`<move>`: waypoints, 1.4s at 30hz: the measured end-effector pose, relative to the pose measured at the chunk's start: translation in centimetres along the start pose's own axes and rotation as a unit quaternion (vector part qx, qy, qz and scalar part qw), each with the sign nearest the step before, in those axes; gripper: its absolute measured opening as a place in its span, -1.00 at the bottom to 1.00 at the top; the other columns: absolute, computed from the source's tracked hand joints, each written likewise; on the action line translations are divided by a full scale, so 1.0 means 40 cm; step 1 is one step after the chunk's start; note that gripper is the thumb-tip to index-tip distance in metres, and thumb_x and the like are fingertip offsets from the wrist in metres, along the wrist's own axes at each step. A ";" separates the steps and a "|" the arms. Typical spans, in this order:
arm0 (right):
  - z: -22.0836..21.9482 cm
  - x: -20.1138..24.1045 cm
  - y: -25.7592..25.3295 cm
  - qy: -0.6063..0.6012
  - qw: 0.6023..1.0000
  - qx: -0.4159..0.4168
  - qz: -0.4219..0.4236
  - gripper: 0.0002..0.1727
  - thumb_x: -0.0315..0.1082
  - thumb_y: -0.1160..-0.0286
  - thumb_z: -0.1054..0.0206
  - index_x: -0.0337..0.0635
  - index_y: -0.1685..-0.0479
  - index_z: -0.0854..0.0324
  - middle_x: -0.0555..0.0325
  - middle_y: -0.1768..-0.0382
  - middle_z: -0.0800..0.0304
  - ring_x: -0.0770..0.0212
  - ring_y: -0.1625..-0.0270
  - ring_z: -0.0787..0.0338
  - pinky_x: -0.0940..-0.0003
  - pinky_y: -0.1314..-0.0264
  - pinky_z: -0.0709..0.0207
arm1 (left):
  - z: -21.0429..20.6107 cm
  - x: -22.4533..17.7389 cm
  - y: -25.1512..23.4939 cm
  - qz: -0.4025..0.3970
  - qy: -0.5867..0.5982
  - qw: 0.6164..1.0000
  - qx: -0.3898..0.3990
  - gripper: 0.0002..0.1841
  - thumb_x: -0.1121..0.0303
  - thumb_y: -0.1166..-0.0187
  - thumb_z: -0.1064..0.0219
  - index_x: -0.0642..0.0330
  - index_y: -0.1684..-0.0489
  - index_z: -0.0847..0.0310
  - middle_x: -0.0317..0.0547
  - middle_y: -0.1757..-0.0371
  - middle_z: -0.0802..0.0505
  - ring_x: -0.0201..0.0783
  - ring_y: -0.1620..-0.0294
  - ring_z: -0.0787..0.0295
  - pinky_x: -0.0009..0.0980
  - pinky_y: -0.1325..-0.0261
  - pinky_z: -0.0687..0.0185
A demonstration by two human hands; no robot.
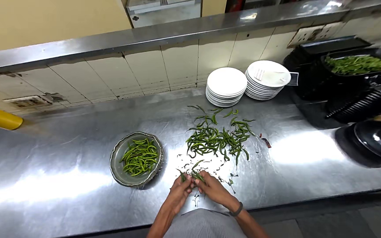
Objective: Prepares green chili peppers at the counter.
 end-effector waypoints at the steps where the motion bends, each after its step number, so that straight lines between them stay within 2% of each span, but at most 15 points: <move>1: -0.003 -0.004 0.000 0.010 1.000 0.001 -0.007 -0.58 0.01 -0.78 -0.10 -0.18 -0.20 -0.50 0.14 0.32 -0.73 0.18 0.30 -0.76 0.15 0.09 -0.68 | -0.001 0.000 -0.002 -0.003 -0.008 1.000 0.001 -0.90 0.42 -0.78 -0.16 0.25 -0.02 -0.47 -0.12 0.24 -0.74 -0.40 0.37 -0.65 -0.54 0.25 -0.62; 4: -0.006 -0.012 0.002 0.041 0.999 -0.011 -0.019 -0.50 0.08 -0.70 -0.18 -0.22 -0.17 -0.57 -0.01 0.18 -0.72 0.07 0.18 -0.76 0.03 0.00 -0.65 | 0.000 0.000 -0.007 -0.029 -0.063 0.998 -0.005 -0.86 0.41 -0.72 -0.24 0.29 -0.05 -0.53 -0.22 0.35 -0.68 -0.49 0.50 -0.51 -0.61 0.42 -0.47; 10: -0.003 -0.029 -0.004 0.014 0.998 -0.057 -0.008 -0.55 0.09 -0.72 -0.18 -0.13 -0.06 -0.66 0.12 0.27 -0.75 0.18 0.23 -0.77 0.13 0.03 -0.66 | 0.019 -0.009 -0.006 -0.072 -0.140 0.981 -0.115 -0.84 0.40 -0.59 -0.43 0.35 0.23 -0.68 -0.19 0.47 -0.67 -0.46 0.59 -0.42 -0.56 0.53 -0.33; 12: 0.003 -0.031 -0.006 0.001 0.998 -0.067 -0.001 -0.60 0.03 -0.73 -0.18 -0.11 -0.08 -0.69 0.16 0.26 -0.80 0.22 0.22 -0.81 0.14 0.01 -0.70 | 0.015 -0.016 -0.001 -0.049 -0.093 0.987 -0.119 -0.89 0.47 -0.59 -0.40 0.36 0.21 -0.68 -0.19 0.47 -0.67 -0.49 0.61 -0.38 -0.59 0.54 -0.31; 15: 0.006 -0.021 -0.007 -0.059 0.996 -0.058 0.020 -0.67 -0.08 -0.72 -0.22 -0.14 -0.07 -0.71 0.22 0.29 -0.80 0.30 0.27 -0.78 0.26 0.08 -0.68 | 0.002 -0.010 0.009 0.019 0.066 0.994 -0.090 -0.96 0.55 -0.64 -0.27 0.28 0.20 -0.60 -0.22 0.48 -0.67 -0.54 0.64 -0.44 -0.67 0.54 -0.44; 20: 0.005 -0.016 -0.013 -0.144 0.988 -0.033 0.040 -0.71 -0.17 -0.71 -0.25 -0.19 -0.06 -0.74 0.23 0.28 -0.79 0.36 0.27 -0.74 0.38 0.10 -0.64 | -0.005 0.009 0.023 0.093 0.264 0.958 -0.056 -0.87 0.52 -0.68 -0.19 0.29 0.26 -0.62 -0.16 0.49 -0.71 -0.48 0.63 -0.57 -0.66 0.52 -0.57; 23: 0.010 -0.060 -0.027 -0.103 0.992 -0.065 0.021 -0.71 -0.19 -0.69 -0.25 -0.18 -0.05 -0.77 0.18 0.24 -0.81 0.32 0.21 -0.76 0.29 -0.01 -0.65 | -0.008 -0.003 0.034 0.077 0.335 0.939 -0.002 -0.90 0.57 -0.53 -0.25 0.20 0.33 -0.64 -0.17 0.39 -0.74 -0.43 0.54 -0.64 -0.62 0.44 -0.64; 25: 0.022 -0.091 -0.026 -0.124 0.989 -0.084 -0.015 -0.70 -0.20 -0.72 -0.24 -0.21 -0.05 -0.77 0.19 0.25 -0.81 0.35 0.23 -0.76 0.33 0.01 -0.65 | -0.009 -0.033 0.037 0.048 0.302 0.952 -0.004 -0.94 0.56 -0.54 -0.30 0.21 0.24 -0.66 -0.16 0.37 -0.74 -0.45 0.53 -0.65 -0.63 0.43 -0.64; 27: 0.032 -0.089 -0.004 -0.201 0.975 -0.082 -0.053 -0.72 -0.22 -0.80 -0.15 -0.20 -0.07 -0.68 0.27 0.29 -0.75 0.44 0.41 -0.60 0.49 0.33 -0.47 | -0.002 -0.049 0.023 0.008 0.165 0.984 -0.060 -0.88 0.57 -0.62 -0.27 0.35 0.02 -0.67 -0.15 0.35 -0.73 -0.51 0.60 -0.53 -0.68 0.52 -0.52; 29: 0.028 -0.081 0.012 -0.286 0.954 -0.060 -0.070 -0.71 -0.22 -0.86 -0.05 -0.18 -0.24 -0.57 0.27 0.28 -0.75 0.48 0.53 -0.47 0.56 0.52 -0.30 | 0.019 -0.041 0.007 -0.005 0.016 0.995 -0.097 -0.75 0.56 -0.65 -0.27 0.42 -0.20 -0.67 -0.09 0.24 -0.79 -0.54 0.63 -0.42 -0.66 0.58 -0.39; 32: 0.021 -0.063 0.021 -0.358 0.931 -0.030 -0.058 -0.65 -0.21 -0.88 -0.01 -0.14 -0.43 -0.45 0.20 0.22 -0.79 0.47 0.55 -0.49 0.58 0.54 -0.29 | 0.040 -0.005 -0.014 0.015 -0.106 0.989 -0.098 -0.62 0.48 -0.69 -0.28 0.33 -0.45 -0.57 -0.18 0.35 -0.70 -0.51 0.64 -0.35 -0.62 0.59 -0.33; 34: 0.015 -0.051 0.023 -0.359 0.932 -0.017 -0.038 -0.64 -0.19 -0.86 -0.05 -0.15 -0.44 -0.43 0.16 0.19 -0.81 0.46 0.53 -0.50 0.58 0.53 -0.29 | 0.031 0.010 -0.015 0.029 -0.137 0.988 -0.068 -0.55 0.43 -0.74 -0.23 0.28 -0.60 -0.43 -0.22 0.37 -0.63 -0.49 0.61 -0.38 -0.60 0.56 -0.36; 35: 0.011 -0.045 0.024 -0.348 0.937 -0.009 -0.031 -0.66 -0.19 -0.85 -0.07 -0.15 -0.42 -0.41 0.16 0.18 -0.82 0.47 0.53 -0.51 0.57 0.52 -0.28 | 0.020 0.012 -0.012 0.035 -0.138 0.989 -0.051 -0.56 0.42 -0.75 -0.21 0.28 -0.59 -0.44 -0.21 0.35 -0.65 -0.49 0.59 -0.41 -0.60 0.54 -0.38; 39: -0.015 -0.033 0.023 -0.311 0.950 0.021 -0.020 -0.59 -0.20 -0.78 -0.18 -0.16 -0.48 -0.36 0.15 0.19 -0.83 0.42 0.49 -0.58 0.52 0.45 -0.39 | -0.018 0.010 -0.013 0.008 -0.134 0.991 -0.014 -0.78 0.42 -0.71 -0.26 0.38 -0.13 -0.65 -0.14 0.37 -0.77 -0.46 0.52 -0.55 -0.58 0.44 -0.49; 42: -0.027 -0.042 0.016 -0.320 0.946 0.040 -0.021 -0.61 -0.14 -0.80 -0.17 -0.16 -0.39 -0.35 0.13 0.20 -0.83 0.41 0.50 -0.61 0.53 0.47 -0.41 | -0.010 0.004 -0.020 -0.027 -0.116 0.991 -0.058 -0.77 0.40 -0.67 -0.34 0.40 -0.09 -0.71 -0.07 0.35 -0.77 -0.44 0.54 -0.53 -0.56 0.47 -0.48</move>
Point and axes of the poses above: each hand's wrist, its own y-axis away from the middle knuckle, its own z-axis out of the back of the hand, x = y × z, the point moved 4 cm from there along -y, towards the middle knuckle
